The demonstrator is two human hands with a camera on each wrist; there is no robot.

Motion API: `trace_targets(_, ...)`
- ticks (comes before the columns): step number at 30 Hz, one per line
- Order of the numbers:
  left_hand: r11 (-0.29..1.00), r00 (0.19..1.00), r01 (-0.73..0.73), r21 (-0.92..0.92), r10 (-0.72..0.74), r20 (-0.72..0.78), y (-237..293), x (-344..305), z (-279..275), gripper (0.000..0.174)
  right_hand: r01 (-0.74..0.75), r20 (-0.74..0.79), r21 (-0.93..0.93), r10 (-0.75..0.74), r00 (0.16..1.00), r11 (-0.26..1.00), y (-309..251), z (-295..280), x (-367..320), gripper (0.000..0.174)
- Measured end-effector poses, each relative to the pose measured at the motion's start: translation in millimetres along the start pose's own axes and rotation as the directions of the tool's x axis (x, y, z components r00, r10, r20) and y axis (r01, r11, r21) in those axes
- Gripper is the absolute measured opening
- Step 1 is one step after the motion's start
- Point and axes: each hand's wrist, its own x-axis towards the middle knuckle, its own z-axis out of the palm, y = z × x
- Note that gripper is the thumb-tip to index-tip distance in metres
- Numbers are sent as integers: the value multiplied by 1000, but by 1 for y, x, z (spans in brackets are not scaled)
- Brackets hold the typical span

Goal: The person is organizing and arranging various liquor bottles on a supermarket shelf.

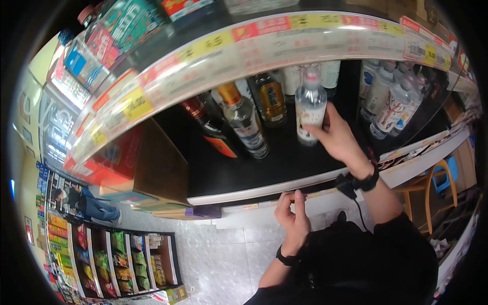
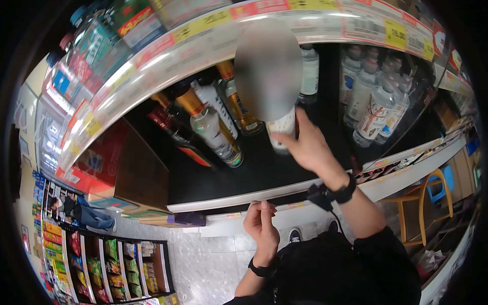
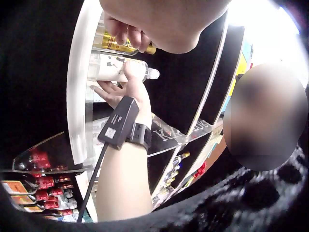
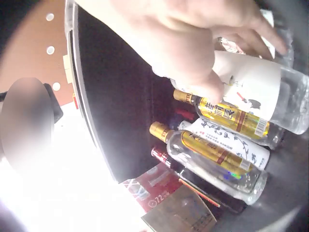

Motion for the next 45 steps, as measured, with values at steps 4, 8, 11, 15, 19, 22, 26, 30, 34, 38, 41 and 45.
trace_targets(4, 999, 1000, 2, 54, -1, -7, 9, 3, 14, 18, 176, -129, 30, -171, 977, 984, -4, -3, -44, 64)
trace_targets(8, 985, 987, -158, 72, 156, 41, 15, 1, 34, 19, 342, -135, -134, -359, 923, 930, -5, -26, -71, 62)
trace_targets(11, 931, 952, -304, 202, 293, 84, 15, -8, 51, 37, 410, -136, -59, -414, 900, 910, -16, -53, -91, 65)
trace_targets(15, 826, 826, -558, 85, 543, 149, 0, -28, 71, 31, 504, -172, -188, -534, 828, 843, -21, -96, -117, 62)
trace_targets(19, 775, 741, -622, -111, 628, 238, 5, -51, 111, 32, 472, -147, -320, -535, 832, 822, -13, -156, -150, 52)
trace_targets(22, 779, 698, -599, -182, 620, 358, 8, -68, 150, 33, 444, -284, -360, -550, 786, 820, 6, -188, -174, 46)
trace_targets(26, 817, 650, -539, -205, 558, 515, 5, -81, 212, 45, 76, -515, -191, -166, 841, 979, 32, -226, -193, 36)
trace_targets(30, 933, 578, -344, -100, 295, 761, 3, -87, 260, 65, 221, -645, -319, -382, 662, 922, 29, -279, -154, 55)
trace_targets(34, 971, 675, -231, -56, 201, 710, -8, -87, 298, 70, 272, -581, -430, -494, 646, 861, 47, -309, -110, 65)
trace_targets(38, 989, 698, -132, 64, 47, 715, 4, -80, 324, 68, 237, -594, -315, -385, 706, 919, 58, -319, -75, 69)
trace_targets(41, 994, 729, -88, 64, 20, 685, 7, -81, 330, 70, 208, -596, -200, -287, 750, 958, 74, -321, -56, 65)
trace_targets(45, 1000, 741, 14, 5, -13, 671, 4, -85, 346, 73, 186, -551, -225, -283, 785, 956, 81, -325, -43, 65)
